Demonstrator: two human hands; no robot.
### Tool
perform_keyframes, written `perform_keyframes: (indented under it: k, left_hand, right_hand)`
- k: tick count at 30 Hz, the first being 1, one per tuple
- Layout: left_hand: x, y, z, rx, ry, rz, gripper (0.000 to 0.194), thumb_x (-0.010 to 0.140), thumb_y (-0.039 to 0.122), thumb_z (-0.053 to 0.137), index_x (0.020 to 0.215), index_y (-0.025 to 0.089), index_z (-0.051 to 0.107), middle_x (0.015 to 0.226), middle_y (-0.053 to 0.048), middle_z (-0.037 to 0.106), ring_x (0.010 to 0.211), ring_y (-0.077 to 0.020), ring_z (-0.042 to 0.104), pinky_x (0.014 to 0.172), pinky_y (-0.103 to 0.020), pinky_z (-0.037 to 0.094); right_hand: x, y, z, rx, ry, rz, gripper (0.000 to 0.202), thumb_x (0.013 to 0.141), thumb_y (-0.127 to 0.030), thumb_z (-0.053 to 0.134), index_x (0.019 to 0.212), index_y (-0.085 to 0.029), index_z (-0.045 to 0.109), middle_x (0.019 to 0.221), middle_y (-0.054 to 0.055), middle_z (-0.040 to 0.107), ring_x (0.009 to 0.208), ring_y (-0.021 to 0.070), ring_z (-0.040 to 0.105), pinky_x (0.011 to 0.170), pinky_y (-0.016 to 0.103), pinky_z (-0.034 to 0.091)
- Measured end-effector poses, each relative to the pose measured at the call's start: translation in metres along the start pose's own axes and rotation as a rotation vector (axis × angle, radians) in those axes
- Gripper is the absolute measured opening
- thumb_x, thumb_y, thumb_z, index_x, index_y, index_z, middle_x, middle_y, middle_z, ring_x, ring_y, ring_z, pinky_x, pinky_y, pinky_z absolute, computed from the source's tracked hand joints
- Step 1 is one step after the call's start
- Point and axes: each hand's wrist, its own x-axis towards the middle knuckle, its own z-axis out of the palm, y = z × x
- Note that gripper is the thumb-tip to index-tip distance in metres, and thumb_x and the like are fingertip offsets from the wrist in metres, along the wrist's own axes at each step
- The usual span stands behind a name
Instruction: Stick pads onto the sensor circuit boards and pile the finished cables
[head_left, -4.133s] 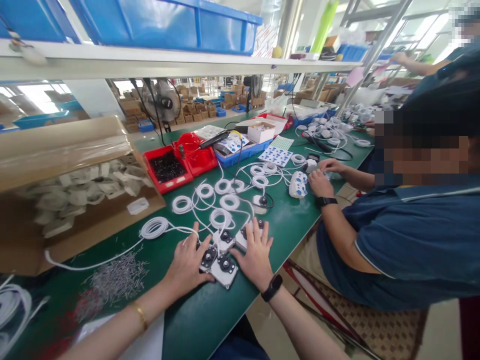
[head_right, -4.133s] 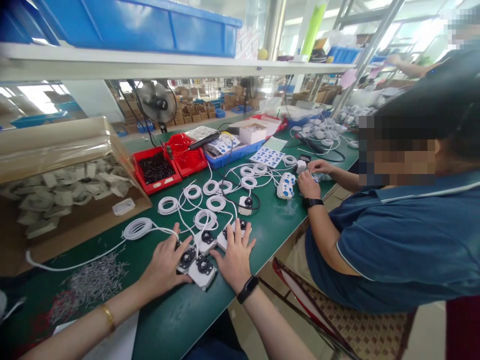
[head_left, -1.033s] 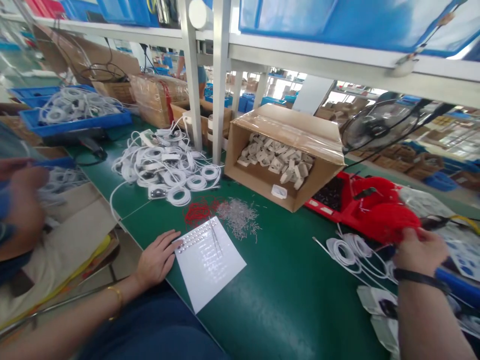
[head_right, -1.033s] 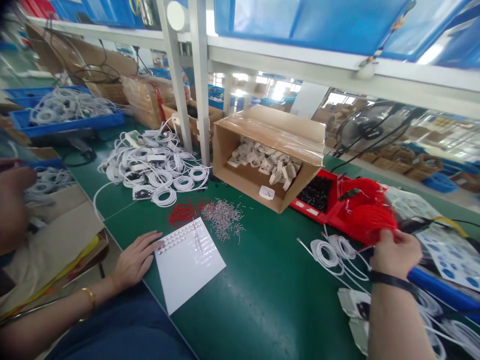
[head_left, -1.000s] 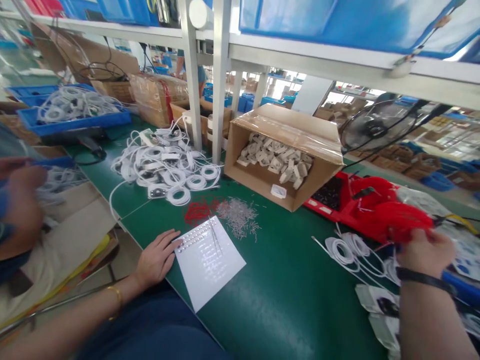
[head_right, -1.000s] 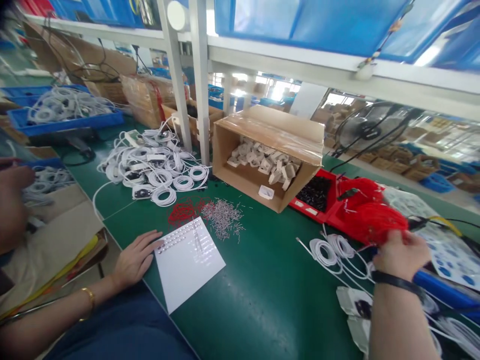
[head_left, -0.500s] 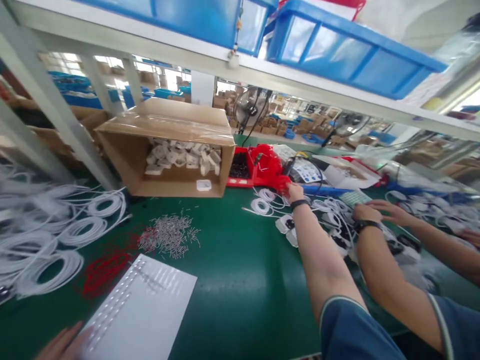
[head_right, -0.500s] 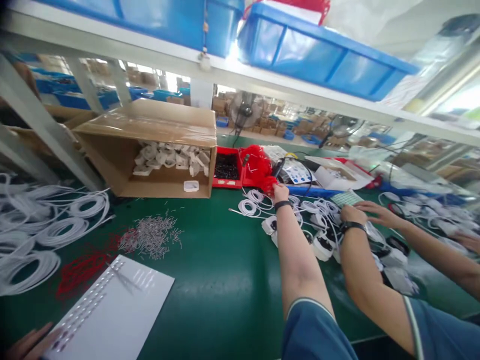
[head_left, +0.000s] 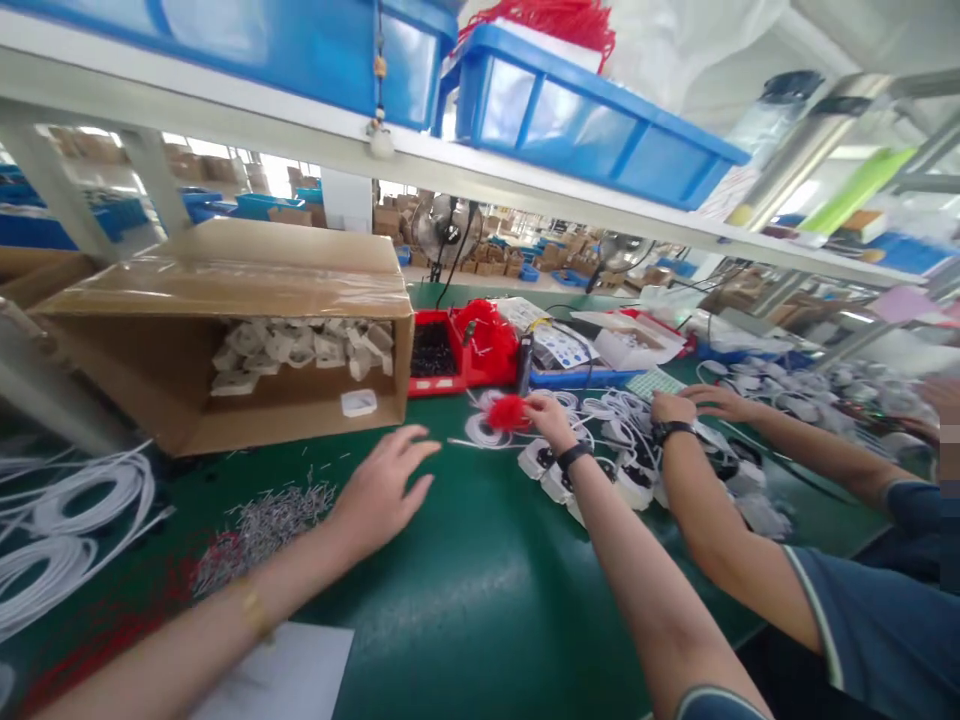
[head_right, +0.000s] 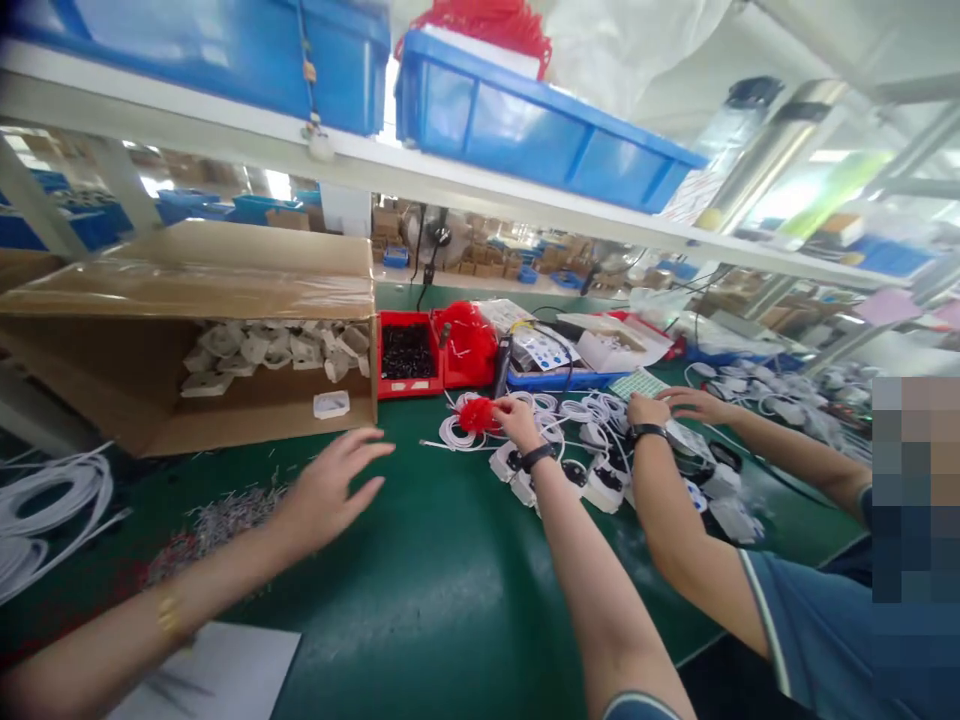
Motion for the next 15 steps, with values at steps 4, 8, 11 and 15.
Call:
perform_keyframes:
  k: [4, 8, 11, 15]
  left_hand:
    - [0.118, 0.032, 0.068, -0.073, -0.268, -0.031, 0.093, 0.069, 0.021, 0.072, 0.144, 0.029, 0.017, 0.15, -0.012, 0.022, 0.125, -0.0306, 0.044, 0.098, -0.038, 0.042]
    - [0.168, 0.038, 0.121, -0.054, -0.332, -0.047, 0.046, 0.082, 0.022, 0.058, 0.126, 0.018, 0.046, 0.117, -0.016, 0.057, 0.104, -0.0269, 0.06, 0.085, -0.036, 0.047]
    - [0.176, 0.036, 0.139, -0.037, -0.317, -0.042, 0.024, 0.089, 0.016, 0.039, 0.105, 0.017, 0.056, 0.099, -0.013, 0.063, 0.095, -0.0235, 0.061, 0.08, -0.035, 0.047]
    - [0.169, 0.035, 0.141, -0.036, -0.327, 0.007, 0.02, 0.085, 0.013, 0.043, 0.095, 0.02, 0.058, 0.098, -0.009, 0.064, 0.091, -0.0211, 0.061, 0.076, -0.031, 0.045]
  right_hand:
    - [-0.011, -0.006, 0.001, -0.056, -0.047, -0.021, 0.01, 0.078, -0.021, 0.06, 0.076, -0.013, 0.066, 0.066, -0.001, 0.064, 0.059, 0.0125, 0.057, 0.059, 0.026, 0.046]
    - [-0.002, -0.014, -0.029, -0.117, -0.088, -0.026, 0.018, 0.063, -0.025, 0.068, 0.077, -0.015, 0.07, 0.07, 0.001, 0.068, 0.069, 0.0188, 0.062, 0.066, 0.028, 0.048]
    - [0.022, -0.01, -0.046, -0.181, 0.028, 0.025, 0.027, 0.074, -0.034, 0.063, 0.093, -0.015, 0.068, 0.091, 0.006, 0.069, 0.085, 0.0217, 0.063, 0.074, 0.032, 0.048]
    - [0.062, 0.002, -0.026, -0.304, 0.141, 0.109, 0.027, 0.084, -0.037, 0.059, 0.094, -0.012, 0.062, 0.092, 0.008, 0.065, 0.085, 0.0202, 0.062, 0.077, 0.037, 0.049]
